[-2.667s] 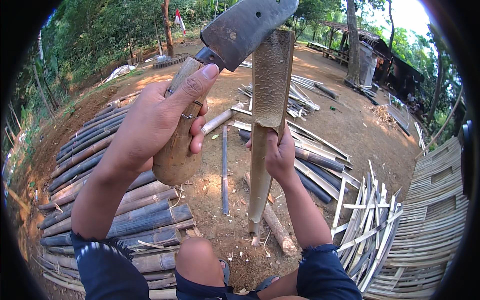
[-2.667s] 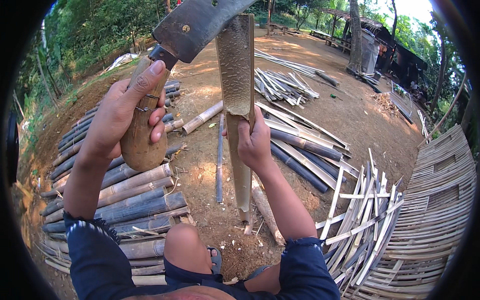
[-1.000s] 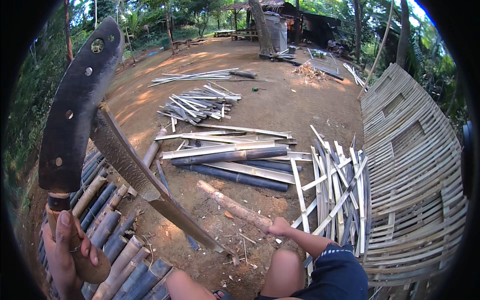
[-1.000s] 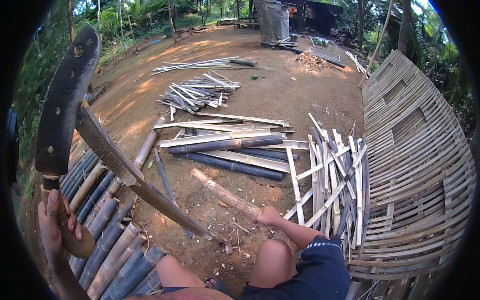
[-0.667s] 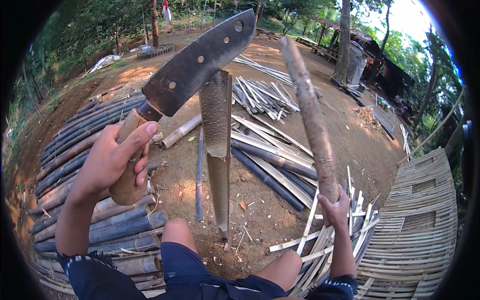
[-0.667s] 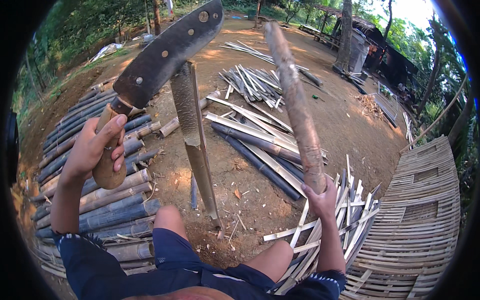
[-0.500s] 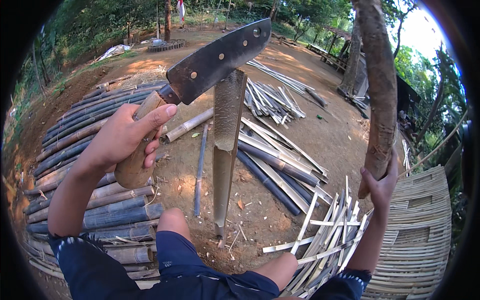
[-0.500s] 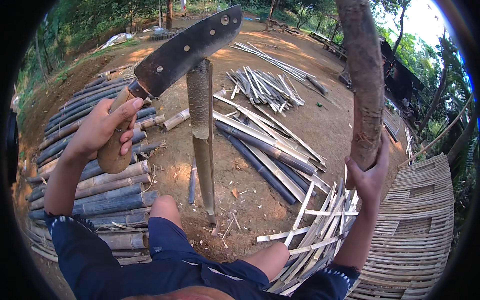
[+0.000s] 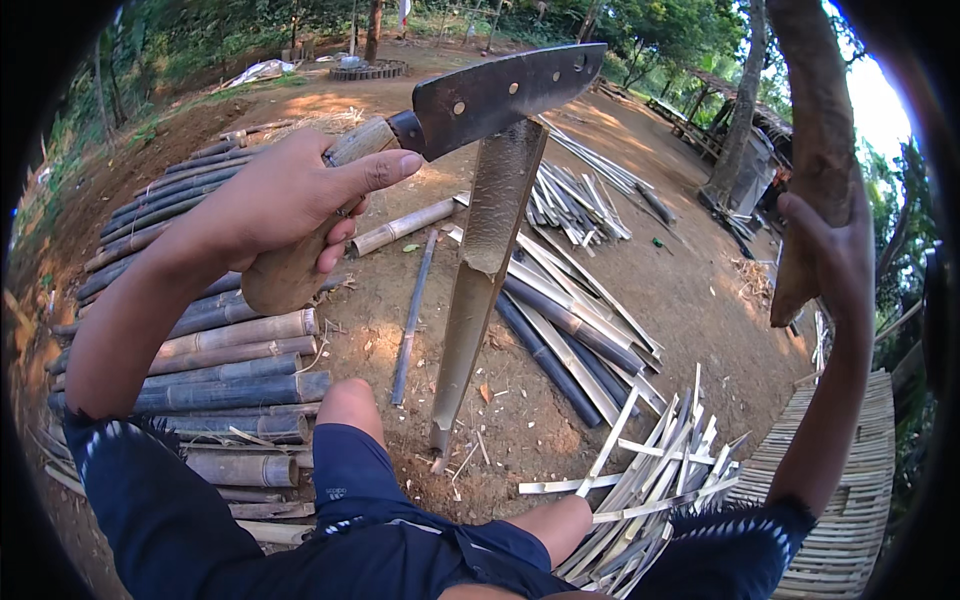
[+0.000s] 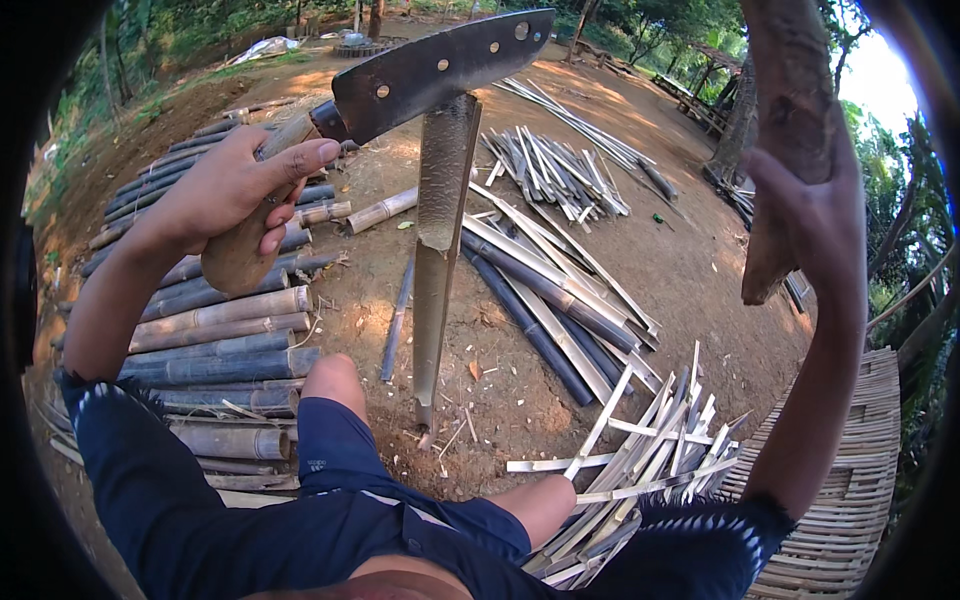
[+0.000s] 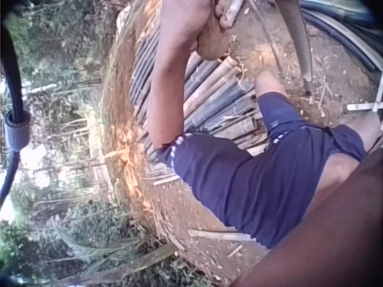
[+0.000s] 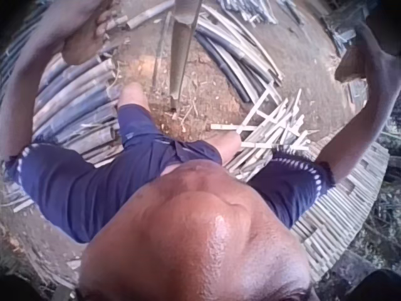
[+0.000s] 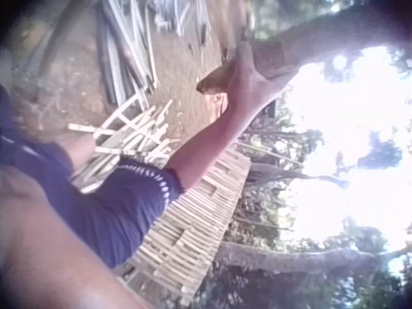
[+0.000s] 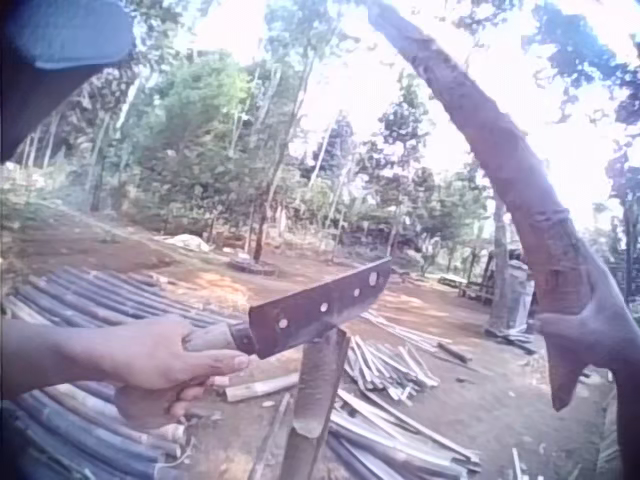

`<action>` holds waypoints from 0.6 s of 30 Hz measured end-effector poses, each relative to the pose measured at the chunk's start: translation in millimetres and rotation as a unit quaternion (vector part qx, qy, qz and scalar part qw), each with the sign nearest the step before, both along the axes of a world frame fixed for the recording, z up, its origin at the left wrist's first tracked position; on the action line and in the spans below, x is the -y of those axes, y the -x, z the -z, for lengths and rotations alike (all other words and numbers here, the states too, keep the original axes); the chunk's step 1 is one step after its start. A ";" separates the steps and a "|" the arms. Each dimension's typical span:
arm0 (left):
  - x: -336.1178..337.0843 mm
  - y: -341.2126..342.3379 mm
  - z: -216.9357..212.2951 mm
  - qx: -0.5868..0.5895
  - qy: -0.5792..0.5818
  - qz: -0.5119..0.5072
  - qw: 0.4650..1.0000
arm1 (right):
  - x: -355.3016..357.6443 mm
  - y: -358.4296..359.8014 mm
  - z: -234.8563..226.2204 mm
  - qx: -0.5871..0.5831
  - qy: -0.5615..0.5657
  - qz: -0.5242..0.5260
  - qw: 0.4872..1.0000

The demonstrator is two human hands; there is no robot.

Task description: The person splits a bamboo pole into thin strips using a machete and a wooden club, then uses the machete to shave and refine the strips.

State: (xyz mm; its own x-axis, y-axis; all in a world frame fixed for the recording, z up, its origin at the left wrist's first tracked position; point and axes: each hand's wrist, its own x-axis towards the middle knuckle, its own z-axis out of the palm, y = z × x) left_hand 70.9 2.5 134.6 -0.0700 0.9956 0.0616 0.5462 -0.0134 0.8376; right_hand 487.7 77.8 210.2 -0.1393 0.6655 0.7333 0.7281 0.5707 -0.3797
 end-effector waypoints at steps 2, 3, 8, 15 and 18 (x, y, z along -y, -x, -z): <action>0.9 -1.8 -2.6 -0.102 -0.030 -0.005 0.994 | 14.3 4.1 25.2 0.197 -0.035 0.081 0.976; 0.6 0.3 -2.0 -0.167 -0.032 -0.021 0.985 | 8.8 6.1 42.1 0.326 -0.028 0.115 0.938; -12.7 6.1 -6.4 -0.046 0.031 0.004 0.998 | 3.1 -1.0 58.4 0.239 -0.023 0.066 0.969; -17.3 -7.3 0.3 0.045 0.061 0.054 0.996 | -3.7 -17.2 39.5 0.026 -0.121 0.008 0.992; -15.0 -9.1 -2.7 0.030 0.055 0.046 0.997 | -9.3 -24.0 22.5 -0.041 -0.085 0.032 0.995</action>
